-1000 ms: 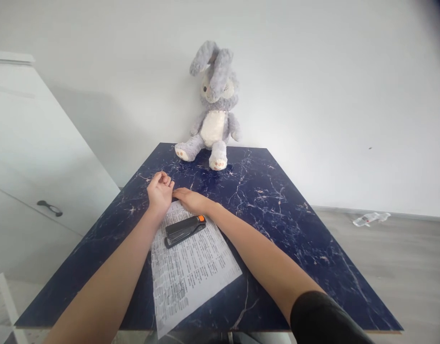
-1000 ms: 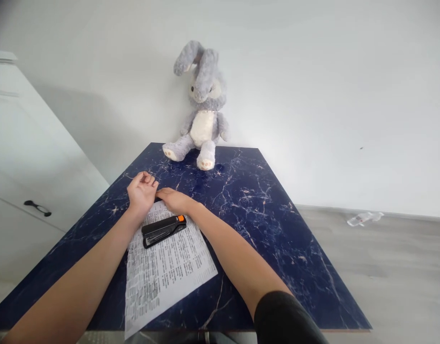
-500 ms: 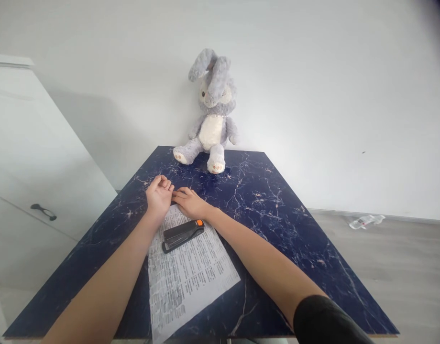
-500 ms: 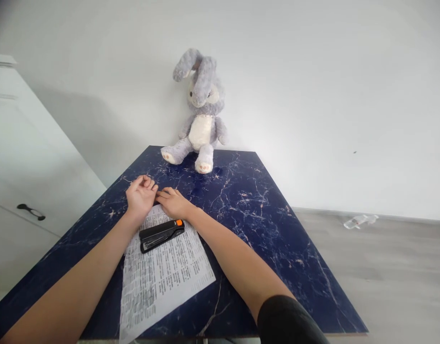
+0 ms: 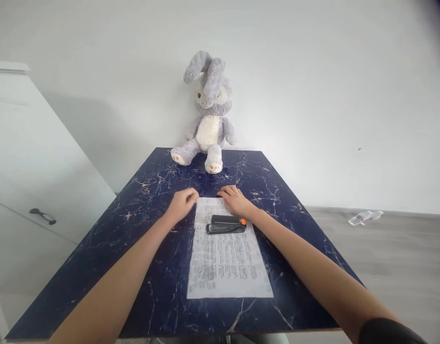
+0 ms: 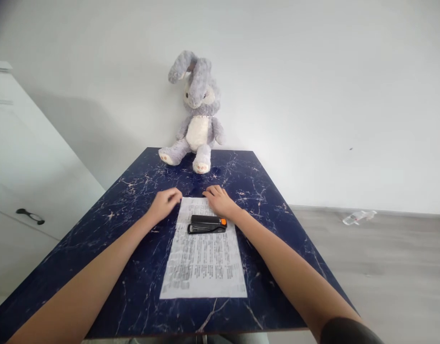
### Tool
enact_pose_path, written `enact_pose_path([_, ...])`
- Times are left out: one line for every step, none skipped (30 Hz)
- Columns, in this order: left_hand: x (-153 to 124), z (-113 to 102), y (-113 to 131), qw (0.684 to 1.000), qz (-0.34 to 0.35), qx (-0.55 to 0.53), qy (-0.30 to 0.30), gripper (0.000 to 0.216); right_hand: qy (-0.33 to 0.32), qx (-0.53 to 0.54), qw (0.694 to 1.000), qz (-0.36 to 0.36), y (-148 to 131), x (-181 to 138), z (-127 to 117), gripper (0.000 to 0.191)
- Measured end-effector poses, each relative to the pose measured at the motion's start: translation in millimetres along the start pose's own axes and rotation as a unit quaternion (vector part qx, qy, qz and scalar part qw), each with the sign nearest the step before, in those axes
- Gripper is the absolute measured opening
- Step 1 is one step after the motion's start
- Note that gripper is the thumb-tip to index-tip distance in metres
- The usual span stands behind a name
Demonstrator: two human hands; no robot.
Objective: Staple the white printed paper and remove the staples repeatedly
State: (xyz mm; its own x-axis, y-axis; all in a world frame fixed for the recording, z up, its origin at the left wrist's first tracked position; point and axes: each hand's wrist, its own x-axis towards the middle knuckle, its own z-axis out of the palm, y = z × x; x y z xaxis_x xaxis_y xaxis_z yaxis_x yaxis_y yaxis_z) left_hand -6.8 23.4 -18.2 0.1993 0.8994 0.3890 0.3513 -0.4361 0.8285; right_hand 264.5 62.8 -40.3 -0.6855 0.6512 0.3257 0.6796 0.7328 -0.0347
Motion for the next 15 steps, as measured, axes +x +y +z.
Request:
enact_pose_path([-3.4, 7.5, 4.8, 0.994, 0.042, 0.088, -0.047, 0.021, 0.0, -0.008, 1.0, 0.01, 6.5, -3.3, -2.1, 0.037])
enact_pose_path([-6.9, 14.8, 9.3, 0.982, 0.075, 0.152, -0.079, 0.021, 0.001, -0.014, 1.0, 0.021, 11.1, -5.5, -3.7, 0.035])
enact_pose_path([-10.1, 21.4, 13.4, 0.97, 0.099, 0.199, -0.101, 0.02, 0.004, -0.019, 0.999, 0.033, 13.9, -6.8, -4.5, 0.033])
enact_pose_path([-13.0, 27.0, 16.7, 0.958, 0.117, 0.234, -0.118, 0.02, 0.009, -0.023, 0.999, 0.045, 15.3, -7.4, -4.5, 0.032])
enact_pose_path([-15.3, 31.5, 19.1, 0.948, 0.127, 0.259, -0.133, 0.02, 0.013, -0.025, 0.998, 0.055, 15.7, -7.5, -3.8, 0.031])
enact_pose_path([-17.0, 34.6, 20.5, 0.94, 0.132, 0.278, -0.146, 0.022, 0.016, -0.025, 0.998, 0.062, 15.9, -7.3, -2.5, 0.031])
enact_pose_path([-18.1, 36.5, 21.0, 0.933, 0.134, 0.293, -0.159, 0.023, 0.018, -0.023, 0.997, 0.066, 16.1, -6.9, -0.9, 0.03])
enact_pose_path([-18.5, 37.3, 20.7, 0.928, 0.135, 0.303, -0.171, 0.025, 0.021, -0.017, 0.997, 0.068, 16.7, -6.5, 0.8, 0.03])
enact_pose_path([-18.5, 37.3, 20.0, 0.924, 0.135, 0.31, -0.18, 0.027, 0.027, -0.006, 0.997, 0.069, 17.7, -6.2, 1.9, 0.029])
enact_pose_path([-18.1, 36.9, 19.0, 0.921, 0.135, 0.314, -0.185, 0.028, 0.037, 0.012, 0.997, 0.069, 18.9, -6.0, 1.7, 0.027])
enact_pose_path([-17.5, 36.2, 17.9, 0.921, 0.135, 0.315, -0.187, 0.029, 0.056, 0.038, 0.995, 0.071, 19.4, -5.9, -0.6, 0.024])
enact_pose_path([-17.0, 35.5, 16.9, 0.921, 0.135, 0.315, -0.188, 0.029, 0.088, 0.071, 0.99, 0.08, 18.5, -5.8, -5.6, 0.022])
enact_pose_path([-16.5, 35.0, 16.1, 0.921, 0.134, 0.313, -0.187, 0.029, 0.133, 0.111, 0.98, 0.094, 15.0, -5.8, -13.9, 0.019])
enact_pose_path([-16.2, 34.7, 15.5, 0.922, 0.132, 0.312, -0.187, 0.029, 0.186, 0.152, 0.964, 0.113, 8.2, -5.9, -25.9, 0.017])
enact_pose_path([-16.1, 34.6, 15.1, 0.922, 0.13, 0.312, -0.187, 0.029, 0.247, 0.194, 0.94, 0.134, -2.8, -6.5, -41.3, 0.015])
